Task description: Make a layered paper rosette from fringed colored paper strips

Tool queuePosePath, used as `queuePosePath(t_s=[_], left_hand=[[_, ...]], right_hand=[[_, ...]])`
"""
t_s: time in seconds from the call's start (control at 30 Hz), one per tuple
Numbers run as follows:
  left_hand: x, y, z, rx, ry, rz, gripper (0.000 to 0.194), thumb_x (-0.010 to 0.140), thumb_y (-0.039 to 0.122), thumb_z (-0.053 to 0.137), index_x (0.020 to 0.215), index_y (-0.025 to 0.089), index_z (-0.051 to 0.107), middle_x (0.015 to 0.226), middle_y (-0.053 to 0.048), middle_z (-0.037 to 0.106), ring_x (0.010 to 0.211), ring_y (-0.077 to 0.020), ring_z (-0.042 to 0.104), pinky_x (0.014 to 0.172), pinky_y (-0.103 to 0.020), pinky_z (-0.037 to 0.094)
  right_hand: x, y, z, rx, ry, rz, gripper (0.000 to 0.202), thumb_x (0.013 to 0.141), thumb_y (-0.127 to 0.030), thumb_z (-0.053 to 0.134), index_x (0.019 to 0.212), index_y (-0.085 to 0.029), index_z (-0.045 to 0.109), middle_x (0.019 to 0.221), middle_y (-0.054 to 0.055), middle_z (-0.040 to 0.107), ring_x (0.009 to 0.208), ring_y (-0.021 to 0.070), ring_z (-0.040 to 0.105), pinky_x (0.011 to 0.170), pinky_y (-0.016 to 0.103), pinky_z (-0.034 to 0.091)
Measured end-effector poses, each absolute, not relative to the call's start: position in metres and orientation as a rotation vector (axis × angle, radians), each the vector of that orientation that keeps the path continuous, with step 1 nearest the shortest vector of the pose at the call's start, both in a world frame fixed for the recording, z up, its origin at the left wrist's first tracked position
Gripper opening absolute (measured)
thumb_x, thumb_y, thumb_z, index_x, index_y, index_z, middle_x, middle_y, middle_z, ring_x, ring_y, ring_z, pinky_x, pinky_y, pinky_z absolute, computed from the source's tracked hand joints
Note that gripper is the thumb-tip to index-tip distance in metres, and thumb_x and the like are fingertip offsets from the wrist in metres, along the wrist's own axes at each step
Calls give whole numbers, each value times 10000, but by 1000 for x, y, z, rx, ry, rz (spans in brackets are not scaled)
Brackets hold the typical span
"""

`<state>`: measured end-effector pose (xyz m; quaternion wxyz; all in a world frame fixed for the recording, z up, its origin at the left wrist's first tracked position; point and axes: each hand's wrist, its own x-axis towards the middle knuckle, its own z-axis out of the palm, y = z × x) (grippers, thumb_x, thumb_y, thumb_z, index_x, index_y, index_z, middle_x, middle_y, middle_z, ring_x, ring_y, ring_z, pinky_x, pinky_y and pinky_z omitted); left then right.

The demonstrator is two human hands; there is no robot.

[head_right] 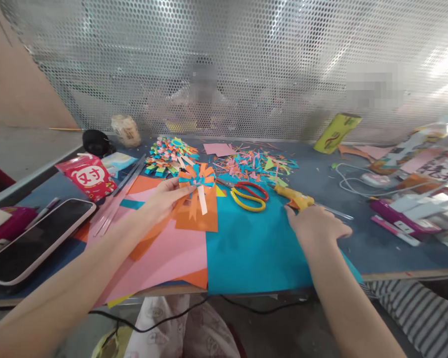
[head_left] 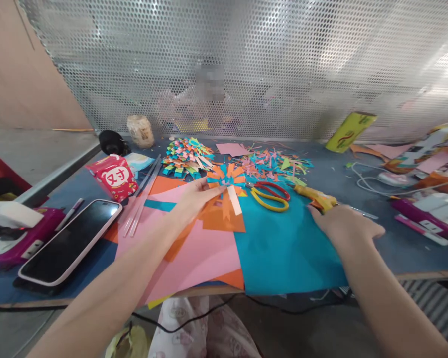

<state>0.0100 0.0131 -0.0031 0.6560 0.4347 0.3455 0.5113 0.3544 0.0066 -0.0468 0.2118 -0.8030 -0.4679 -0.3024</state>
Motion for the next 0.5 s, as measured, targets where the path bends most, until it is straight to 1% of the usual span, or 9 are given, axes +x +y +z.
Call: queuePosePath(t_s=[0.03,0.1,0.17,0.3,0.37,0.43,0.5], left_hand=[[10,13,-3,966,795,1171,221,626,183,783,800,144,652,731,-18,697,584,-96,610,525,-201,484],[8,14,-2,932,835,1191,170,668,164,752,798,135,646,729,-25,697,579,-97,614,515,-200,492],[7,14,-2,915,893,1190,122,700,166,732,779,132,646,725,-28,695,568,-97,613,505,-200,495],[6,14,0,901,987,1150,43,738,146,696,740,128,656,732,-38,699,521,-88,589,489,-207,493],[6,13,1,888,1001,1144,26,757,132,670,734,124,661,736,-46,701,511,-90,588,485,-213,494],[6,13,2,866,1008,1142,37,769,130,654,734,126,664,734,-48,701,510,-92,592,487,-214,498],[5,13,3,839,1005,1143,49,777,130,642,733,133,663,726,-44,700,512,-92,596,487,-209,502]], right_hand=[[368,9,-53,-2248,-1366,-739,646,527,-810,582,400,-288,223,333,-52,215,370,222,441,464,409,299],[385,11,-60,-2215,-1513,-634,611,609,-777,551,400,-271,280,334,-60,249,318,163,372,452,391,294],[391,11,-60,-2177,-1591,-612,586,644,-764,532,417,-258,343,339,-64,281,289,124,310,432,367,287],[384,12,-54,-2138,-1610,-631,577,615,-776,556,452,-251,381,333,-98,245,276,92,252,398,327,290],[382,15,-52,-2074,-1616,-627,549,632,-723,593,450,-254,371,319,-104,234,265,79,231,387,313,291],[385,19,-49,-1984,-1647,-609,519,671,-643,611,446,-262,337,309,-92,259,241,65,212,361,292,263],[391,20,-45,-1909,-1665,-611,497,710,-584,596,462,-280,290,309,-74,287,220,65,225,331,277,231]])
